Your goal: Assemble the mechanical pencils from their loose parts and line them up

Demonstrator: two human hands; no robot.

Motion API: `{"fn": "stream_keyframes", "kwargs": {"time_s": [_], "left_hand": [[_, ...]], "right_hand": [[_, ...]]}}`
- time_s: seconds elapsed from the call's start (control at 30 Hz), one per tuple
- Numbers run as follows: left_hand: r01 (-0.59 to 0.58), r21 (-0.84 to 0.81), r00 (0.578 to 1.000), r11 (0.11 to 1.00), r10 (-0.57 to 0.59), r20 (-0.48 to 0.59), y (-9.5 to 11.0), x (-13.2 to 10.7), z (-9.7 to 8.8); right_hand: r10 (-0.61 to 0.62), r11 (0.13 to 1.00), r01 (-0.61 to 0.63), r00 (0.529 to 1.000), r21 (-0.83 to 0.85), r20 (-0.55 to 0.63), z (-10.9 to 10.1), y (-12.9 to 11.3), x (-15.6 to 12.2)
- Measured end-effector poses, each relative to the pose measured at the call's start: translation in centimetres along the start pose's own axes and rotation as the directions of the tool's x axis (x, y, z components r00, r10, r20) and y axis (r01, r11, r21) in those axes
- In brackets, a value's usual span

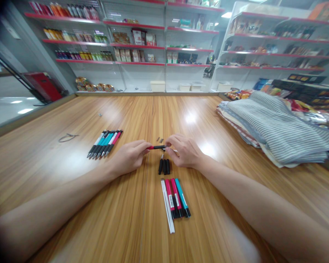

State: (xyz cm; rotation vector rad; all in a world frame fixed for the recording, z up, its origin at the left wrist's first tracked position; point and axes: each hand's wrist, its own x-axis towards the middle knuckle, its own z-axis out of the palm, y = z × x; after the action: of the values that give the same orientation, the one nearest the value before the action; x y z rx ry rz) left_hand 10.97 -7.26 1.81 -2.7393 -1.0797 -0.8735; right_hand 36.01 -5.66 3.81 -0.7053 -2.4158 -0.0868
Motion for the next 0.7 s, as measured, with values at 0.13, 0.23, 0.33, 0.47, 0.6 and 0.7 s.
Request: {"fn": "stream_keyframes", "kwargs": {"time_s": [0.13,0.23,0.33,0.47,0.6,0.7], "left_hand": [[0.004,0.008,1.000,1.000,-0.004,0.002,0.00,-0.06,-0.03],[0.000,0.013,1.000,1.000,0.000,0.013,0.03,-0.08,-0.02],[-0.006,0.027,1.000,1.000,0.005,0.020,0.09,-0.03,-0.03],[-0.019,0.028,1.000,0.999,0.018,0.013,0.14,0.06,-0.15],[-0.024,-0.002,1.000,1.000,0.023,-0.016,0.23,0.13,-0.29],[-0.007,-0.053,0.999,0.999,0.005,-0.041,0.45,0.22,-0.35]], "right_hand": [[-0.013,1.000,0.013,1.000,-0.013,0.004,0.10,0.13,-0.03],[-0.027,0.999,0.028,1.000,-0.031,0.016,0.24,0.37,-0.09],[-0.024,0.999,0.025,0.999,-0.034,0.037,0.27,0.49,-0.13],[-0.019,1.000,0.020,0.999,-0.017,0.043,0.13,0.34,-0.07],[0.002,1.000,-0.002,1.000,-0.009,0.018,0.17,0.22,0.01],[0.030,1.000,-0.030,1.000,0.001,0.002,0.41,0.33,0.00]]}}
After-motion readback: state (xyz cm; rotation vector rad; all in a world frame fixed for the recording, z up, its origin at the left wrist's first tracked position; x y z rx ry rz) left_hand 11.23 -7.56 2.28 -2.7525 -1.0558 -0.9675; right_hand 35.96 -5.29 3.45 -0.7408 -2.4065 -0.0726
